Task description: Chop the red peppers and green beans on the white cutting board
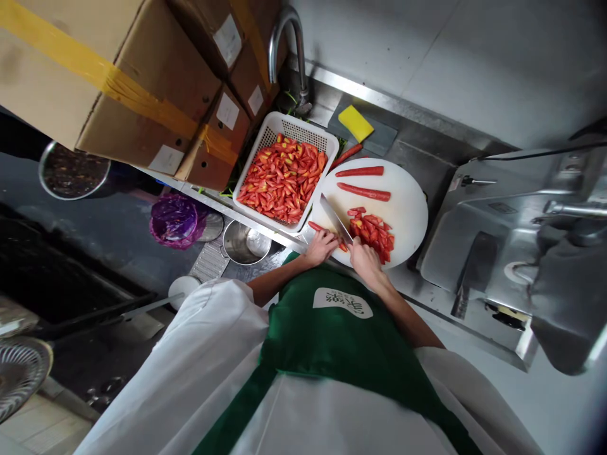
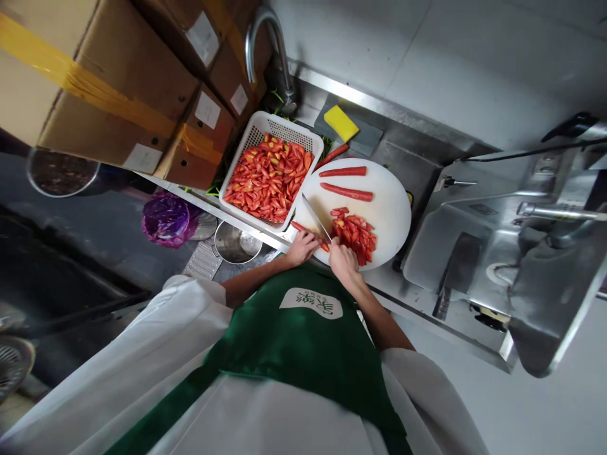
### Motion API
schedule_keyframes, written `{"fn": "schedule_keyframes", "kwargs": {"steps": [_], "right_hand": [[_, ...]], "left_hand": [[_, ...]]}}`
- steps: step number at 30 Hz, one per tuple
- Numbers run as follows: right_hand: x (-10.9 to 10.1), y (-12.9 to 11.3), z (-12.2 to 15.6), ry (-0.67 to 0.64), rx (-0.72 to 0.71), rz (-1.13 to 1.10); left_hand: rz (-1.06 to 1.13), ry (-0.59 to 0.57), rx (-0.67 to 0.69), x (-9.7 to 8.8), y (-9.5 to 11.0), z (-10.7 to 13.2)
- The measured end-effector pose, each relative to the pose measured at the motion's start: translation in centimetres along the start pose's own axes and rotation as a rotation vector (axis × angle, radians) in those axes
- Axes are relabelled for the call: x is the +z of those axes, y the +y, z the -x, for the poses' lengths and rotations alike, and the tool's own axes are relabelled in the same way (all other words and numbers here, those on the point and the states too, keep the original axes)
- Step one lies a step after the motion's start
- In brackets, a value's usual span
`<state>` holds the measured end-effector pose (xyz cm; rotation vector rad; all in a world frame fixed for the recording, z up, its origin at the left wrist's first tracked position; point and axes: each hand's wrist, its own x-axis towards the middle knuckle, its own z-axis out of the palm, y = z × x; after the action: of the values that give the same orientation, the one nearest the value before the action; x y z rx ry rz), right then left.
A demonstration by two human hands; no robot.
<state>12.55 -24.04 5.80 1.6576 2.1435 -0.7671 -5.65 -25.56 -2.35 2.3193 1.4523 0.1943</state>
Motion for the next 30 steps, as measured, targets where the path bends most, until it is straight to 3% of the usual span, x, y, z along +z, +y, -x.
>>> {"fn": "schedule_keyframes", "kwargs": {"steps": [7, 11, 15, 22, 30], "right_hand": [[0.7, -0.7, -0.7, 0.013, 0.014, -0.041], [0.5, 1.3, -1.3, 0.005, 0.056, -0.04], [0.2, 3.0, 0.3, 0.003, 0.106, 0.0], [0.7, 0.2, 1.4, 0.029, 0.067, -0.006], [0.7, -0.5, 1.2, 0.053, 0.04, -0.012]], "left_hand": [[0.005, -0.008, 0.006, -0.1, -0.4, 1.1], [-0.013, 0.068, -0.112, -0.3, -0.6, 1.4], [-0.002, 0.02, -0.027, -0.1, 0.1, 0.5], [-0.089, 0.035, 0.077, 0.5, 0.2, -0.4], [-0.109, 0.094, 0.132, 1.9, -0.6, 0.3]]}}
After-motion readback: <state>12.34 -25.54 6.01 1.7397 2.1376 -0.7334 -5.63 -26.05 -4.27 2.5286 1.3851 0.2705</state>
